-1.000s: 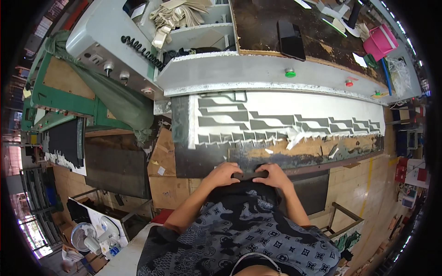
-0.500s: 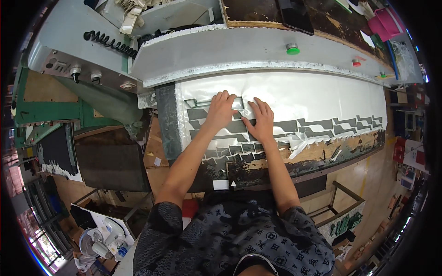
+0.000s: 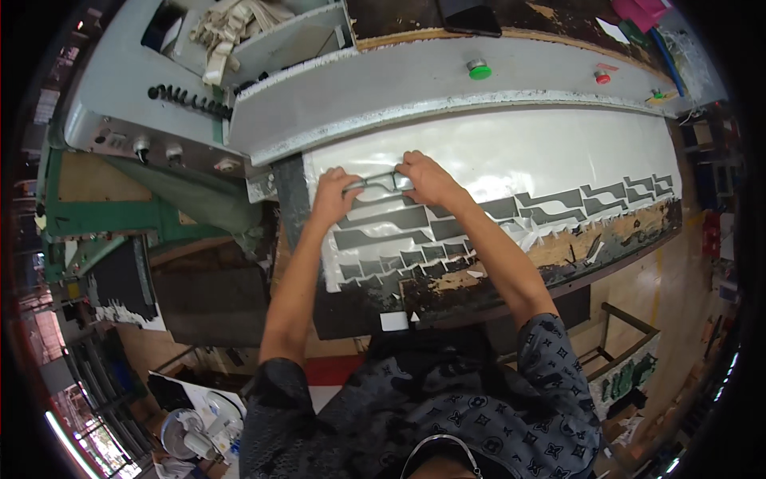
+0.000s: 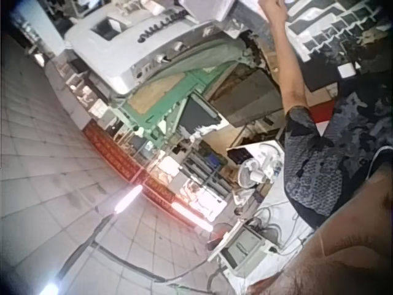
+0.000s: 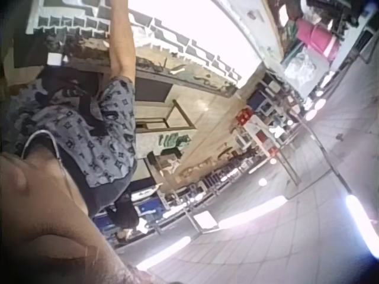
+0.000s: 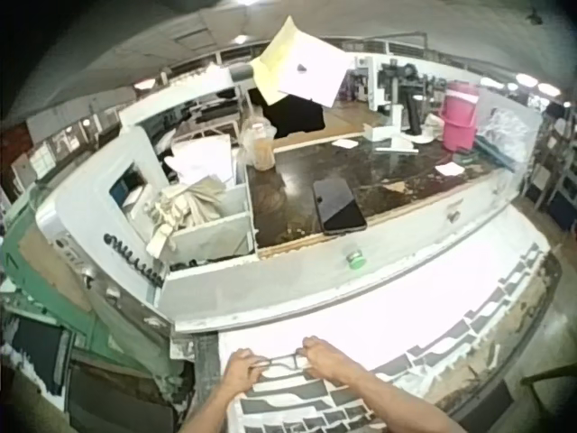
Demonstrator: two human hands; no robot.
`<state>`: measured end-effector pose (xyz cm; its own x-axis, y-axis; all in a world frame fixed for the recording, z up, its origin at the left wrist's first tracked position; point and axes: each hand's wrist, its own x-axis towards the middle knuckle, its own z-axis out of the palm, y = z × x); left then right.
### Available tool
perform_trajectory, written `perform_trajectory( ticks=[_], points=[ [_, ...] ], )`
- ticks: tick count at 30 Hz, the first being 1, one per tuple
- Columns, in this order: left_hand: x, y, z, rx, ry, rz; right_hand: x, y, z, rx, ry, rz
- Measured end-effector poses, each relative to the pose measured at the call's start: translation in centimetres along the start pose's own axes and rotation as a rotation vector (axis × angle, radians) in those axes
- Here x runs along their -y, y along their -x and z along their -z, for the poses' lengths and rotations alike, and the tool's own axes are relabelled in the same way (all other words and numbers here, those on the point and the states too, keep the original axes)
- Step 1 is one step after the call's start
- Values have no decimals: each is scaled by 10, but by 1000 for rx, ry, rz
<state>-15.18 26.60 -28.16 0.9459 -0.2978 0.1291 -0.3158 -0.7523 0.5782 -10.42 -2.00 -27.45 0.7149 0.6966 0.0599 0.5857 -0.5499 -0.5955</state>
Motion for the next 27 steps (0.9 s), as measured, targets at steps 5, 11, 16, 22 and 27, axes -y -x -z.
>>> perform_trajectory(
  ticks=[5, 11, 16, 22, 27],
  points=[
    [-7, 29, 12, -263, 286, 139, 77, -36, 65, -64, -32, 286],
    [-25, 88, 20, -674, 482, 214, 189, -50, 53, -249, -471, 502],
    [-125, 144, 22, -1104, 699, 3, 246, 15, 41, -413, -885, 227],
    [-201, 167, 64, -579, 411, 179, 242, 71, 26, -270, -1099, -49],
    [-224, 168, 53, -540, 494, 163, 251, 98, 39, -313, -1011, -101]
  ],
)
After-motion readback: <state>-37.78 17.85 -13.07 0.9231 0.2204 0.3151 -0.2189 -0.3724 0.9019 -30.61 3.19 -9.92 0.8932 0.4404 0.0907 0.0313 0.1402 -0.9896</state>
